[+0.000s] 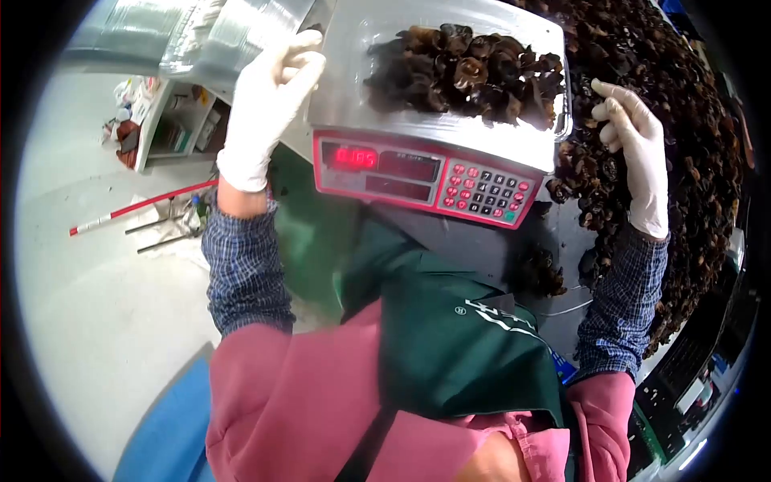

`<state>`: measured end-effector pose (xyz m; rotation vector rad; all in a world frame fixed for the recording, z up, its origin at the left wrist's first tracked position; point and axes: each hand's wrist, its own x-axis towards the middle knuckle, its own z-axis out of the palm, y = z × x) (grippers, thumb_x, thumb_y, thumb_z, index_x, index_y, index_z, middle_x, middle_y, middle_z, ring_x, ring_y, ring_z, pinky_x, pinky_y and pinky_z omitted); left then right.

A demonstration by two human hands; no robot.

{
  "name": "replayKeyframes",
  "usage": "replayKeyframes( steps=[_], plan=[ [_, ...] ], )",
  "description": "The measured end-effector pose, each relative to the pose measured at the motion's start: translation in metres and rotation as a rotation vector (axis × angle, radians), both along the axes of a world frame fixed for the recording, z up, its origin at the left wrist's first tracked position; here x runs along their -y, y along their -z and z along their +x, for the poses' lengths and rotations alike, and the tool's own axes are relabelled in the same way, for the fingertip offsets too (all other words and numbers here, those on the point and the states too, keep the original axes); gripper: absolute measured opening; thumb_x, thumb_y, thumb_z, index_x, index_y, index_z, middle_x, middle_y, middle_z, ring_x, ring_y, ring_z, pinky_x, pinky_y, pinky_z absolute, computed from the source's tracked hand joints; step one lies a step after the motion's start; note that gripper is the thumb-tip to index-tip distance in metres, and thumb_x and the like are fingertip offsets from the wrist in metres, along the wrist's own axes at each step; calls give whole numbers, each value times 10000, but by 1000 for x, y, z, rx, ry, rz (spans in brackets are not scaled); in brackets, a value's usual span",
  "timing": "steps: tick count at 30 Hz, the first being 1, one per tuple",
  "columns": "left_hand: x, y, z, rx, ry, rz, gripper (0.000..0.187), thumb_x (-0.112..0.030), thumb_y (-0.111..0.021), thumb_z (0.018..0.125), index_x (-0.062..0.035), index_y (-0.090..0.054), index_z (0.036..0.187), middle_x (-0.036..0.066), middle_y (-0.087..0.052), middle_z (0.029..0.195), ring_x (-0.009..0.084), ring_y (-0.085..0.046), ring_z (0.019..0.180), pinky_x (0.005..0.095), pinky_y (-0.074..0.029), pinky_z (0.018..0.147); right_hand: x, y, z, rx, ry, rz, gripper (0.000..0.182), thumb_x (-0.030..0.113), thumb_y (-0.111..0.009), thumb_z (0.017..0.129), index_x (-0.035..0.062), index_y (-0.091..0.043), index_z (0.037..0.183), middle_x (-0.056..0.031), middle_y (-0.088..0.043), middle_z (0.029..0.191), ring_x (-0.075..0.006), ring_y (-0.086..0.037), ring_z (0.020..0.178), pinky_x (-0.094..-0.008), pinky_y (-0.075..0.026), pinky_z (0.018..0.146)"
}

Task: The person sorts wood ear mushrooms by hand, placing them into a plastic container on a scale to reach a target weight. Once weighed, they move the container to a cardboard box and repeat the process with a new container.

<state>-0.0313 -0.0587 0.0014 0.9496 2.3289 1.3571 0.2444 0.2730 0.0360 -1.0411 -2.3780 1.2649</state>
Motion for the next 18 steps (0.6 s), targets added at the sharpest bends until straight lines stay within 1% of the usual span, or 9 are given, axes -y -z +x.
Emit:
replayKeyframes(
  steps=[3, 7, 8, 9, 10, 12, 14, 16, 18],
  plan=[
    [-9, -1, 15, 158, 31, -50, 366, -225, -683, 1002, -19, -650, 1302, 22, -725, 903, 50, -602, 709, 214, -505, 669, 16, 8, 0, 21, -34, -192, 337, 250, -607, 1043, 16, -698, 1269, 28, -692, 875, -20, -539, 673, -181, -431, 597],
    [-24, 13, 29, 210, 87, -57, 312, -117, -685, 982, 9, -631, 1262, 10, -662, 784, 45, -578, 584, 211, -458, 521, 39, 17, -14, -3, 5, -259, 192, 202, -644, 1021, 18, -683, 1059, 5, -662, 779, -31, -544, 618, -180, -440, 565],
    [-24, 24, 27, 356, 101, 120, 292, -89, -665, 980, 5, -631, 1255, 14, -656, 773, 47, -567, 571, 215, -451, 505, 36, 24, -10, -67, 5, -307, 152, 173, -649, 1007, 21, -661, 1005, 0, -657, 766, -39, -548, 606, -191, -453, 556],
    [-28, 21, 31, 350, 58, 149, 273, -72, -654, 975, 2, -633, 1236, 19, -652, 759, 51, -560, 561, 213, -445, 501, 36, 24, -13, -83, 23, -341, 117, 144, -650, 997, 27, -648, 989, 2, -648, 753, -44, -547, 591, -203, -458, 541],
    [-27, 14, 28, 149, 72, 15, 271, -64, -650, 974, -3, -631, 1237, 25, -650, 760, 52, -552, 558, 209, -441, 499, 36, 23, -15, -94, 38, -337, 96, 129, -646, 1001, 34, -635, 988, 7, -638, 742, -42, -551, 588, -205, -461, 530],
    [-27, 13, 10, 478, -28, 197, 296, -57, -652, 972, -6, -645, 1264, 1, -637, 754, 43, -541, 584, 204, -444, 509, 42, 0, -27, -126, 51, -421, 95, 135, -634, 1014, 46, -615, 988, 8, -636, 738, -39, -556, 593, -200, -460, 529],
    [-38, -8, -5, 189, 31, 95, 290, -64, -655, 974, -6, -651, 1259, -10, -631, 757, 40, -536, 592, 199, -443, 513, 30, -1, -40, -161, 24, -389, 81, 156, -620, 1040, 75, -616, 1031, 32, -607, 720, -21, -525, 582, -187, -422, 511],
    [-53, -26, -26, 75, 16, 26, 290, -92, -651, 983, -12, -650, 1261, -12, -631, 775, 33, -523, 587, 190, -413, 510, 16, -7, -60, -220, -18, -306, 102, 159, -610, 1047, 64, -608, 1007, 20, -617, 734, -37, -546, 578, -198, -439, 496],
    [-75, -36, -53, 111, 8, 165, 281, -91, -634, 994, -6, -650, 1261, -18, -619, 756, 36, -507, 573, 194, -398, 507, -4, -13, -85, -300, -65, -357, 124, 155, -622, 1028, 43, -598, 982, -16, -650, 750, -61, -576, 583, -221, -470, 516]
  ],
)
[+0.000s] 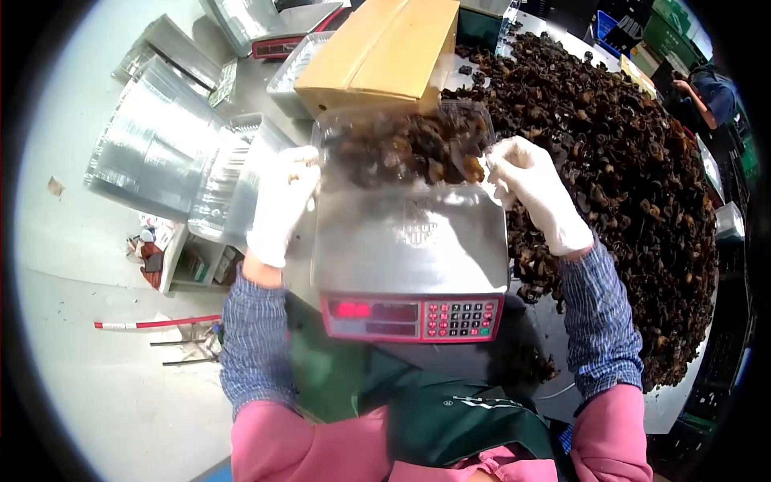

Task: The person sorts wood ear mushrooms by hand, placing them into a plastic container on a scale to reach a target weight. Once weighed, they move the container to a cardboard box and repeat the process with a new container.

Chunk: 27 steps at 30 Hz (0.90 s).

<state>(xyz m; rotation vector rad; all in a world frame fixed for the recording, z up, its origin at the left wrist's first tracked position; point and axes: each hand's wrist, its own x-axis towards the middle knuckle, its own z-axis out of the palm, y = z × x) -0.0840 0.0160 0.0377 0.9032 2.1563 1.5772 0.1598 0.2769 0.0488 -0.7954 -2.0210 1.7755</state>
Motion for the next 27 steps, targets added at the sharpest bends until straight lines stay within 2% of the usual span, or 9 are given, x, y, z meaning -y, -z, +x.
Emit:
replayKeyframes(
  steps=[7, 10, 11, 12, 16, 18, 19, 22, 27],
  plan=[
    [-66, 4, -101, 93, 1, 70, 324, -112, -663, 986, 3, -636, 1287, 19, -667, 884, 60, -559, 653, 206, -455, 577, -58, 9, -86, -119, -44, -86, 130, 156, -653, 977, 29, -629, 994, -41, -652, 800, -133, -672, 715, -263, -592, 652],
    [-64, -1, -100, 140, -26, 115, 390, -119, -661, 987, 3, -594, 1351, 47, -709, 990, 69, -587, 699, 211, -483, 610, -72, 5, -115, -131, 11, -60, 123, 139, -656, 963, 17, -652, 965, -54, -669, 819, -148, -684, 717, -296, -606, 653],
    [-59, 7, -106, 87, 4, 136, 429, -127, -650, 1000, -1, -561, 1401, 60, -713, 1071, 72, -609, 756, 207, -494, 637, -88, 18, -127, -206, -52, 120, 124, 137, -659, 962, 14, -665, 952, -66, -677, 831, -158, -688, 722, -307, -604, 651],
    [-50, -2, -96, 103, -11, 162, 435, -60, -686, 967, -7, -579, 1385, 36, -700, 997, 72, -598, 749, 206, -480, 638, -94, 14, -137, -204, -25, 29, 147, 145, -650, 966, 8, -676, 921, -80, -687, 828, -175, -699, 735, -316, -603, 663],
    [8, 17, -96, -490, -149, -40, 462, -44, -679, 957, 17, -569, 1401, 138, -634, 1325, 196, -621, 1182, 330, -523, 931, -127, 21, -183, -271, 69, -331, 239, 200, -625, 1000, -11, -677, 901, -106, -693, 804, -211, -706, 724, -331, -593, 655],
    [38, 12, -80, -1035, -295, -269, 418, -44, -687, 935, 27, -592, 1336, 179, -628, 1300, 231, -632, 1150, 356, -530, 904, -150, 43, -200, -381, 50, -485, 272, 240, -618, 1026, -16, -657, 941, -104, -680, 786, -214, -693, 688, -328, -585, 625],
    [58, 19, -80, -993, -349, -381, 370, -47, -692, 929, 26, -610, 1283, 171, -641, 1237, 234, -641, 1087, 356, -531, 882, -130, 26, -183, -333, 133, -204, 249, 237, -611, 1030, -2, -638, 968, -85, -671, 789, -182, -654, 640, -307, -542, 591],
    [95, 37, -86, -708, -443, -461, 257, -51, -692, 931, 23, -641, 1172, 134, -659, 1082, 217, -640, 933, 347, -530, 825, -99, 23, -133, -408, -7, -258, 198, 193, -600, 1032, 4, -617, 978, -44, -621, 786, -125, -593, 621, -280, -501, 578],
    [113, 37, -95, -461, -455, -255, 111, -53, -735, 912, 41, -687, 878, 30, -643, 756, 99, -544, 701, 282, -479, 684, -59, 38, -5, -306, -29, -256, 312, 139, -605, 1036, -14, -522, 1295, -56, -611, 980, -90, -553, 736, -246, -483, 634]
  ],
)
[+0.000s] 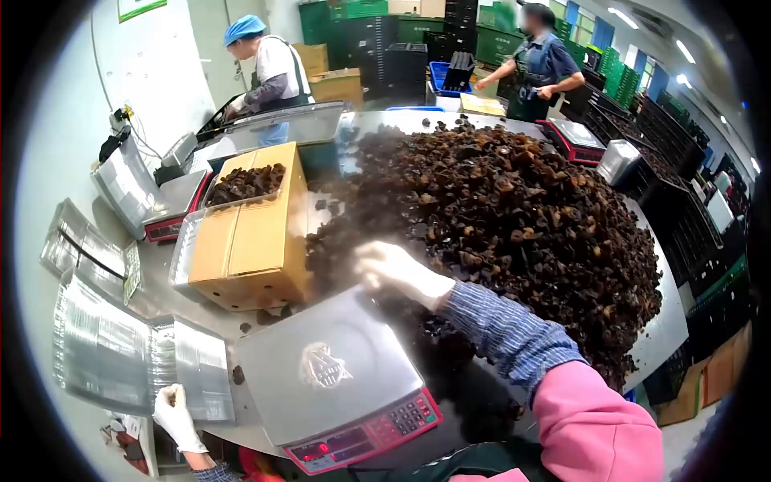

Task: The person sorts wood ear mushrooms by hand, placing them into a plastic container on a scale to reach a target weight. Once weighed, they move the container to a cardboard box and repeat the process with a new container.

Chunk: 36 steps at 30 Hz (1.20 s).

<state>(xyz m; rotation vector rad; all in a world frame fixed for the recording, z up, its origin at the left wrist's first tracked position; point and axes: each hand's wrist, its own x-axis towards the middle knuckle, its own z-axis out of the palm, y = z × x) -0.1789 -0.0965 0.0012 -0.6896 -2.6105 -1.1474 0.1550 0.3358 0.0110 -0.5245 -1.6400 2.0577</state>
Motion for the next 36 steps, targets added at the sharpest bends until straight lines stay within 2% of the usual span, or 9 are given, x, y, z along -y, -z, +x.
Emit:
replayKeyframes(
  steps=[3, 9, 14, 17, 21, 23, 27, 34, 36],
  plan=[
    [10, 3, -25, 52, 84, 9, 165, -46, -737, 903, 46, -664, 788, 7, -599, 681, 80, -500, 670, 275, -446, 648, 13, 4, 85, 116, 72, -113, 421, 185, -653, 1018, -9, -549, 1376, -84, -695, 1047, -108, -659, 850, -242, -553, 741],
    [14, 5, -43, 65, 186, 35, 245, -51, -696, 928, 42, -580, 733, 6, -535, 655, 90, -437, 655, 303, -406, 610, 51, 14, 227, 157, 417, -149, 320, 179, -558, 1071, -4, -604, 1329, -105, -715, 1072, -143, -680, 843, -276, -566, 761],
    [-4, 30, -38, -445, -109, -262, 156, -130, -602, 987, -13, -537, 907, 132, -548, 825, 285, -543, 757, 419, -475, 724, 86, 27, 293, 120, 573, -170, 353, 250, -586, 1060, 7, -620, 1314, -92, -735, 1069, -164, -705, 885, -297, -582, 802],
    [-15, 11, -11, -655, -198, -265, 134, -132, -644, 955, -30, -558, 952, 133, -581, 875, 300, -590, 805, 429, -488, 749, 99, 33, 310, 147, 641, -194, 317, 232, -571, 1057, 22, -640, 1284, -87, -723, 1051, -173, -696, 873, -312, -571, 803],
    [-43, -42, 83, -527, 48, 5, 126, -84, -716, 888, -37, -607, 929, 151, -605, 875, 337, -604, 833, 445, -500, 761, 112, 33, 316, 179, 698, -146, 322, 224, -592, 1045, 13, -636, 1284, -89, -729, 1043, -167, -702, 833, -305, -578, 764],
    [-72, -61, 172, -625, 511, 31, 88, -65, -713, 887, -46, -634, 922, 144, -624, 889, 337, -609, 841, 457, -499, 763, 118, 43, 314, 209, 696, -110, 321, 219, -598, 1047, 9, -634, 1286, -92, -731, 1036, -160, -708, 833, -292, -578, 751],
    [-87, -11, 215, -491, 807, -129, 110, -102, -737, 867, -94, -667, 952, 115, -651, 926, 330, -627, 897, 456, -481, 817, 135, 48, 306, 192, 610, -93, 278, 185, -592, 1054, 4, -646, 1257, -93, -725, 1017, -137, -683, 790, -271, -563, 717],
    [-86, -8, 225, -442, 844, -173, 541, -192, -854, 766, -52, -651, 1248, 134, -693, 1174, 349, -638, 1085, 440, -461, 991, 155, 43, 316, 451, 572, -1, 259, 108, -592, 1026, 32, -647, 1268, -54, -721, 998, -110, -658, 780, -258, -547, 723],
    [-84, -6, 226, -404, 861, -173, 520, -181, -851, 772, -57, -656, 1238, 138, -693, 1171, 351, -638, 1076, 442, -467, 982, 158, 61, 322, 404, 579, 0, 263, 94, -593, 1019, 27, -644, 1269, -55, -719, 1000, -110, -653, 779, -260, -550, 735]
  ],
)
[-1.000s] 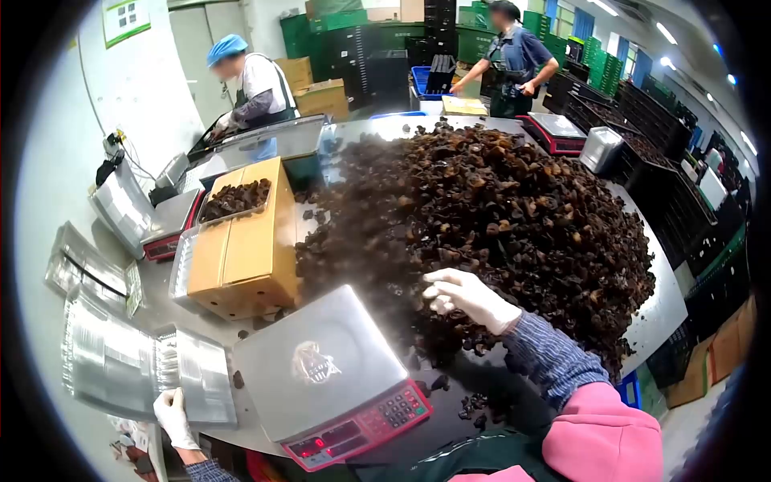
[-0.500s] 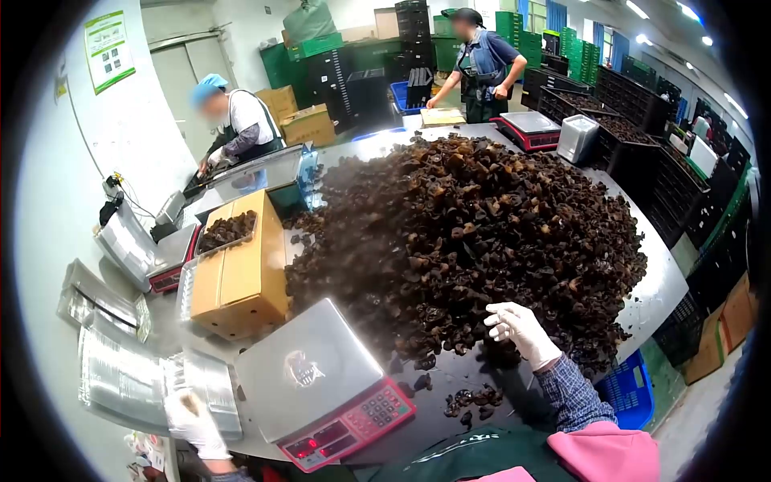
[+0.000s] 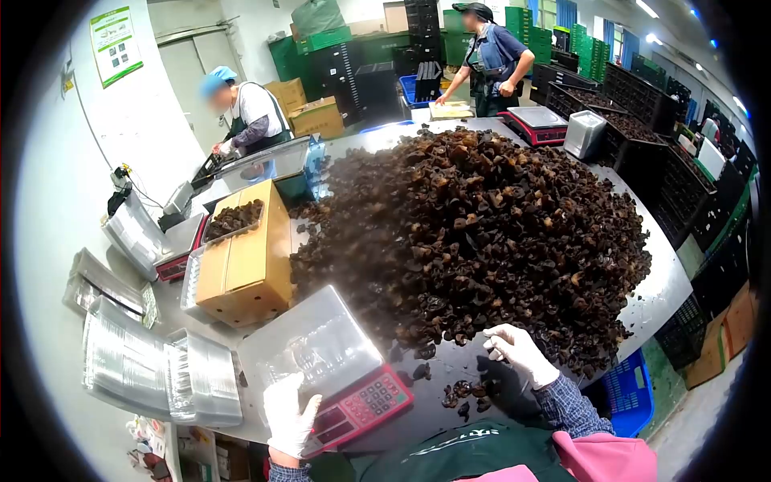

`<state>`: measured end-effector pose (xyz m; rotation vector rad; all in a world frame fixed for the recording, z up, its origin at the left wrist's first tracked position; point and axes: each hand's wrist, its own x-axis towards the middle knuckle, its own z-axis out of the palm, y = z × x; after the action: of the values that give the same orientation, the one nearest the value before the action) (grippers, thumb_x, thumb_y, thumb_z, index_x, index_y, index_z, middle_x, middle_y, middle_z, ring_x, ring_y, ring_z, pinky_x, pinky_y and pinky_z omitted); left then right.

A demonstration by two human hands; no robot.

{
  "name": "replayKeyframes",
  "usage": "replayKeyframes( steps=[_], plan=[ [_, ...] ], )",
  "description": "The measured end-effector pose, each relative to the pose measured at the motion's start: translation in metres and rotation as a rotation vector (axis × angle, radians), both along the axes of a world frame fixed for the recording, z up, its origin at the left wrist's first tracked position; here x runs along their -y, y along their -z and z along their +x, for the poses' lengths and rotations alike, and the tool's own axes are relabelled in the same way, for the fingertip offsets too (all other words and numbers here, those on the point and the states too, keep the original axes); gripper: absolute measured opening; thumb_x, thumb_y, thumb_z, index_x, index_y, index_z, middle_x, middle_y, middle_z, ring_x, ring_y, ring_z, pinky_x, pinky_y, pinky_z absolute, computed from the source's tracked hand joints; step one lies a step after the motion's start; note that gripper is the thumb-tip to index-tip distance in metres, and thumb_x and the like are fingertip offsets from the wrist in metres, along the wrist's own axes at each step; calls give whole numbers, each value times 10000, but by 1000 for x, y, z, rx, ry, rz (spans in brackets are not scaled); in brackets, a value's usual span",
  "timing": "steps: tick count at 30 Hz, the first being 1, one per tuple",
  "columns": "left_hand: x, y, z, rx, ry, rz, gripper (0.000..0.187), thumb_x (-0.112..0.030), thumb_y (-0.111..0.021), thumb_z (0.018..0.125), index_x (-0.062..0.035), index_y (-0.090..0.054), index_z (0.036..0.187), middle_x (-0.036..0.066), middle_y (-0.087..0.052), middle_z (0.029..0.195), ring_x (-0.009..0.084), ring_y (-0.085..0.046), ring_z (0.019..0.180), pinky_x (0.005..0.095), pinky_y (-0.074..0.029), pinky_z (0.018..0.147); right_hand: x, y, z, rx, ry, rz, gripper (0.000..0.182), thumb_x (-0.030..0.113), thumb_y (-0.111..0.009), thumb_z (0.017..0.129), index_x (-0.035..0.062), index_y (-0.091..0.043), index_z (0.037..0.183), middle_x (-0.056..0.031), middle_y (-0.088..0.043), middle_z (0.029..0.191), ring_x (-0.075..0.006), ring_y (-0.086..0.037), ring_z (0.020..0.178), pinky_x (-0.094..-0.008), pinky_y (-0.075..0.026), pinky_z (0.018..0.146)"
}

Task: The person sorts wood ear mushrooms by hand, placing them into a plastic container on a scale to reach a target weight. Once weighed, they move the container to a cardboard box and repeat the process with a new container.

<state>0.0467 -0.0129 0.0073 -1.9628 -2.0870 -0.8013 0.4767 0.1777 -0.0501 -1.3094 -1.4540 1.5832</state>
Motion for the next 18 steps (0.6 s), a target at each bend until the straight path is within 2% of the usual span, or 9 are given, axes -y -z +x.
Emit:
replayKeyframes(
  steps=[6, 10, 13, 14, 15, 17, 18],
  plan=[
    [-7, 3, 21, 2, 73, 22, 450, -158, -833, 797, -69, -674, 1209, 141, -693, 1168, 354, -635, 1059, 450, -486, 951, 13, 13, 0, 33, -46, 86, 288, 126, -643, 1006, 6, -636, 1268, -56, -723, 1000, -108, -663, 799, -263, -555, 753],
    [-20, -7, 45, 15, 116, 42, 459, -144, -824, 804, -73, -673, 1232, 134, -690, 1168, 352, -624, 1059, 459, -476, 971, 17, -2, -4, 241, -109, 144, 322, 181, -667, 997, 3, -649, 1266, -68, -731, 978, -104, -657, 778, -267, -553, 748],
    [-28, -4, 51, -45, 101, 46, 511, -136, -828, 795, -64, -654, 1271, 136, -682, 1195, 352, -621, 1070, 468, -468, 986, 20, 5, 2, 280, -138, 168, 332, 209, -672, 995, 14, -656, 1263, -76, -746, 995, -135, -680, 805, -301, -563, 761],
    [-30, -4, 53, -70, 84, 45, 528, -133, -830, 793, -60, -647, 1283, 138, -680, 1205, 352, -621, 1074, 471, -466, 991, 21, 11, 5, 276, -132, 240, 334, 209, -681, 983, 25, -662, 1262, -110, -755, 1030, -192, -711, 860, -336, -571, 790],
    [-30, -8, 53, -61, 54, 36, 577, -127, -830, 789, -48, -629, 1324, 146, -673, 1241, 355, -624, 1096, 474, -463, 1010, 22, 14, 9, 288, -130, 289, 339, 208, -683, 979, 25, -662, 1263, -123, -754, 1041, -208, -716, 884, -343, -572, 803],
    [-29, -7, 50, -63, 36, 37, 554, -124, -815, 814, -39, -633, 1331, 153, -677, 1245, 360, -625, 1116, 476, -463, 1023, 26, 17, 16, 312, -128, 368, 348, 206, -687, 970, 26, -662, 1267, -150, -752, 1064, -241, -726, 931, -356, -574, 827],
    [-29, -11, 53, -60, 32, 70, 504, -120, -798, 843, -38, -649, 1317, 154, -686, 1229, 359, -632, 1113, 470, -465, 1027, 29, 2, 17, 404, -145, 408, 353, 201, -689, 964, 20, -663, 1266, -161, -744, 1084, -253, -726, 935, -358, -575, 842]
  ],
)
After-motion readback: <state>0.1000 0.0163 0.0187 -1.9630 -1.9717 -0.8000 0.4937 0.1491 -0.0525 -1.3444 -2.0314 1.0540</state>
